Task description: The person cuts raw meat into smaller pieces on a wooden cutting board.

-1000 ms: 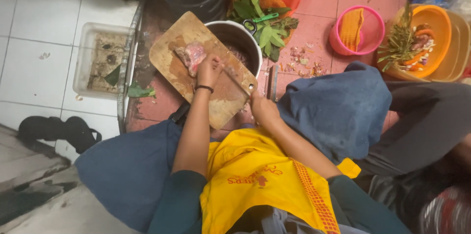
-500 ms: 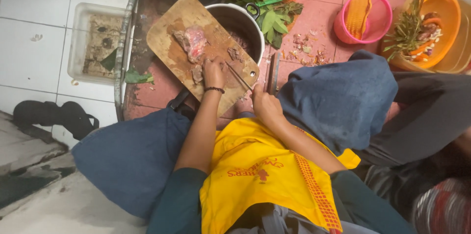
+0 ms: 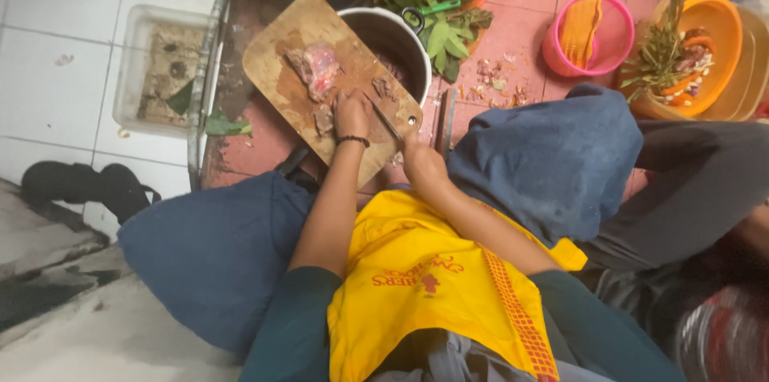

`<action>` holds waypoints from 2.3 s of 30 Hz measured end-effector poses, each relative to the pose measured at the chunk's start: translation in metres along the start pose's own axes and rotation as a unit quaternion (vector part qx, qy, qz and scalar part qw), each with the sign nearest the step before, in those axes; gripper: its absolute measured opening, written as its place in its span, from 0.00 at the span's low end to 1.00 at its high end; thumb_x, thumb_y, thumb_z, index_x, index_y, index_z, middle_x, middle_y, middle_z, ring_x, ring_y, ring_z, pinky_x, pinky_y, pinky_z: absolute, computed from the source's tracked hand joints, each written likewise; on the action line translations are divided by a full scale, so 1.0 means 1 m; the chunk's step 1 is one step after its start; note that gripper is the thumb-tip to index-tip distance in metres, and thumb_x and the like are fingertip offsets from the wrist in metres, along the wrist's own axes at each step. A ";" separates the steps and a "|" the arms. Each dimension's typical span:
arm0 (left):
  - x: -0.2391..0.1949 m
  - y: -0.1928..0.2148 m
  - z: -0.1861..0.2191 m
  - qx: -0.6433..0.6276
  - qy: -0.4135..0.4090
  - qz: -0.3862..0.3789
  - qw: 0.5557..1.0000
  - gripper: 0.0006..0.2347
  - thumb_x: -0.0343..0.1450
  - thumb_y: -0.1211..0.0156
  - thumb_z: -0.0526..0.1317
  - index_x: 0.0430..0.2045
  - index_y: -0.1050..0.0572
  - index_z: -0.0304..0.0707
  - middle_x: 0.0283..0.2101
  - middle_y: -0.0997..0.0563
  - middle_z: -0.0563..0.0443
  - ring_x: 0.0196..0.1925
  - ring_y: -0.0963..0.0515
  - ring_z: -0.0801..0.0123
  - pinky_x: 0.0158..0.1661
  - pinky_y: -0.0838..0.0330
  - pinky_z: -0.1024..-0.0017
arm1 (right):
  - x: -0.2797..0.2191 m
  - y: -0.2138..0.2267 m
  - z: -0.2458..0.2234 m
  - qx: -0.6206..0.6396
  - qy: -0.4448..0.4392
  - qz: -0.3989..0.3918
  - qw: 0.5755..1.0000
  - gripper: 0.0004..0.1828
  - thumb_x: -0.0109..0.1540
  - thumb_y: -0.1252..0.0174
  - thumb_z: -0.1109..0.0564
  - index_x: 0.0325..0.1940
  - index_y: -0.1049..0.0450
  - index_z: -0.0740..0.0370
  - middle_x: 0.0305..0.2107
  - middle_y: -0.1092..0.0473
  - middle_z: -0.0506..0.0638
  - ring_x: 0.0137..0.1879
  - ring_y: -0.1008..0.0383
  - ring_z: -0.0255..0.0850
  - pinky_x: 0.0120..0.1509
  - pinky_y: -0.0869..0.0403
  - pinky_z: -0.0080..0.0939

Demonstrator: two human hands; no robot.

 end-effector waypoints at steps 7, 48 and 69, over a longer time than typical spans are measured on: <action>-0.004 -0.018 -0.017 -0.077 0.012 -0.054 0.995 0.04 0.64 0.33 0.31 0.27 0.22 0.36 0.39 0.24 0.32 0.44 0.23 0.41 0.45 0.28 0.53 | -0.009 0.015 0.001 0.002 -0.047 -0.039 0.998 0.13 0.67 0.59 0.58 0.53 0.35 0.65 0.28 0.24 0.71 0.36 0.21 0.67 0.40 0.25 0.66; -0.007 0.030 0.004 -0.085 -0.156 -0.062 0.982 0.07 0.62 0.29 0.31 0.29 0.20 0.40 0.35 0.20 0.37 0.43 0.21 0.41 0.43 0.27 0.54 | 0.014 0.051 -0.011 0.041 -0.056 -0.031 0.997 0.14 0.67 0.59 0.56 0.51 0.37 0.67 0.29 0.25 0.73 0.38 0.22 0.70 0.43 0.25 0.67; -0.005 0.004 -0.008 -0.121 -0.079 -0.005 0.989 0.08 0.59 0.31 0.28 0.27 0.22 0.34 0.32 0.21 0.36 0.37 0.21 0.44 0.40 0.26 0.56 | 0.025 -0.013 -0.001 0.008 0.031 0.029 0.999 0.09 0.68 0.57 0.59 0.48 0.33 0.66 0.29 0.24 0.68 0.35 0.21 0.65 0.38 0.24 0.64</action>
Point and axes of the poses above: each hand's wrist, its own x-axis towards the middle knuckle, its own y-axis out of the back of the hand, z = x × y, the point moved 9 cm from there along x, towards the middle knuckle
